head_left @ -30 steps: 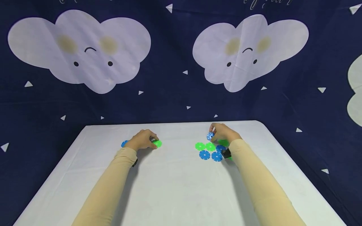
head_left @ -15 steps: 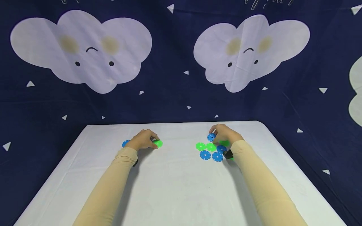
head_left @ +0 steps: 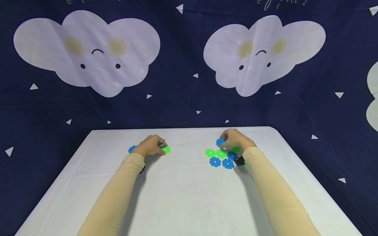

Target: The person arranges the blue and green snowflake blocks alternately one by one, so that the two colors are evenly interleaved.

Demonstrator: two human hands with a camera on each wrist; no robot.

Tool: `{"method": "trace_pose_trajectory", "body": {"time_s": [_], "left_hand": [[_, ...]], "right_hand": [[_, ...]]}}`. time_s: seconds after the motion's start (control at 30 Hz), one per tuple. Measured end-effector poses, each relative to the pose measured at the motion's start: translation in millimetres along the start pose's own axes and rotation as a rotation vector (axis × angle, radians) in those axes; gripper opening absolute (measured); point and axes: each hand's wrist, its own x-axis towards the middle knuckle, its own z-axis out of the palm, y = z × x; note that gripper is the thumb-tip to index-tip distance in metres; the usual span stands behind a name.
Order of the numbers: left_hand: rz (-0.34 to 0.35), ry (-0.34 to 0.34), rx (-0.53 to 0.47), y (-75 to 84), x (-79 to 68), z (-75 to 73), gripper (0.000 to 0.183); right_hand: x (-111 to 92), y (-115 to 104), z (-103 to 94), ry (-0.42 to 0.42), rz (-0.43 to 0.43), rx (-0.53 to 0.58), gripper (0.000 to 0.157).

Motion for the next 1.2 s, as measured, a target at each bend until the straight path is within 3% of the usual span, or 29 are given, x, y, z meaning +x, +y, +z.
{"method": "trace_pose_trajectory", "body": {"time_s": [0.2, 0.67, 1.2], "left_hand": [[-0.004, 0.0, -0.005, -1.4, 0.6, 0.4, 0.04], [-0.005, -0.001, -0.012, -0.6, -0.2, 0.7, 0.039], [-0.019, 0.0, -0.018, 0.1, -1.5, -0.5, 0.039]], "right_hand": [[4, -13, -0.3, 0.031, -0.078, 0.017, 0.051], [19, -54, 11.5, 0.053, -0.152, 0.091, 0.051], [34, -100, 41.7, 0.014, -0.23, 0.145, 0.049]]}}
